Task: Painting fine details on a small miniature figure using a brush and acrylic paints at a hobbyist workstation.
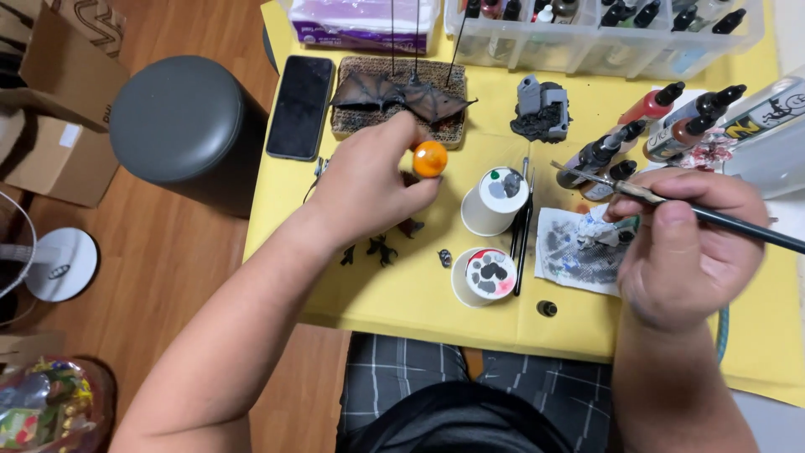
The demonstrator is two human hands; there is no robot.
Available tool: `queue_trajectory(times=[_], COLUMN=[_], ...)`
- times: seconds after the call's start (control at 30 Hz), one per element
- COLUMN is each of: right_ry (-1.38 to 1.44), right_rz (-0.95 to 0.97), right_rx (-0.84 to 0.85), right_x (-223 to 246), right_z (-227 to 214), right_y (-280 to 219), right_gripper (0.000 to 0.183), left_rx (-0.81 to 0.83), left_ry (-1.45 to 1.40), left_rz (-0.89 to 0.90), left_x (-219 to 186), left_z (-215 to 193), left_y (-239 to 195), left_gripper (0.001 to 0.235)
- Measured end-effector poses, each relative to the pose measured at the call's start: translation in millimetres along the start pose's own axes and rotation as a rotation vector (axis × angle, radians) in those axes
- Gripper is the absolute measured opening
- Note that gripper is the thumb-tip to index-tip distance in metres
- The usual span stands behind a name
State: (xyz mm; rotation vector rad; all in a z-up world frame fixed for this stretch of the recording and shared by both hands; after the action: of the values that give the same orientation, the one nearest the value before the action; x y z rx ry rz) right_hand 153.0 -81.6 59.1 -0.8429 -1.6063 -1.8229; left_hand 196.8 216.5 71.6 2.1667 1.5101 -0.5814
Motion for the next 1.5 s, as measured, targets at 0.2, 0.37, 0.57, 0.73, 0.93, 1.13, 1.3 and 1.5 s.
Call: queue_trajectory(times=[0.2, 0.37, 0.57, 0.73, 0.93, 1.13, 1.3, 1.5], right_ry=[-0.046, 0.021, 0.015, -0.020, 0.002, 0.002, 0.008, 0.035], right_rz=[-0.134, -0.058, -0.017, 0.005, -0.018, -0.017, 0.005, 0.005], right_rx=[0.107, 0.170, 0.302, 0.346, 0.362, 0.377, 0.381, 0.375], right_x=[11.3, -6.7, 4.3, 11.6, 13.9, 16.1, 16.2, 11.5], right_z=[16.7, 16.2, 26.9, 30.7, 34.6, 37.4, 40.6, 38.4], right_y=[22.0, 7.3, 3.7, 2.9, 0.7, 2.4, 6.0, 4.5], right_gripper=[0.019, 0.024, 0.027, 0.027, 0.019, 0.019, 0.026, 0.025], left_rx=[0.046, 0.130, 0.180, 0.136, 0.047, -0.049, -0.109, -0.153], left_ry=[-0.110, -0.099, -0.061, -0.049, 0.038, 0.328, 0.499, 0.577], left_rz=[0.150, 0.255, 0.349, 0.408, 0.523, 0.619, 0.665, 0.685], left_x=[-11.0, -26.8, -36.5, -44.6, -61.9, -73.0, -74.6, -78.5], left_z=[-20.4, -11.0, 3.3, 14.3, 16.9, 14.9, 15.9, 11.2], left_y=[-27.0, -48.6, -58.0, -58.2, -57.1, -60.1, -62.7, -63.2], left_gripper=[0.037, 0.034, 0.031, 0.028, 0.028, 0.021, 0.020, 0.016])
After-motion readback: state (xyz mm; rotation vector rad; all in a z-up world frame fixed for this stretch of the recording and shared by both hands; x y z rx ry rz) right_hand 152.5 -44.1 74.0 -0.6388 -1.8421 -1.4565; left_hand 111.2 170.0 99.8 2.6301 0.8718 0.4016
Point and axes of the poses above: each hand's wrist, its own y-axis towards the middle knuckle, its own z-axis out of the palm, x = y × z, the point moved 6 cm from there along y, towards the middle knuckle, and after that the axes turned 4 degrees about x, right-handed, at the moved point
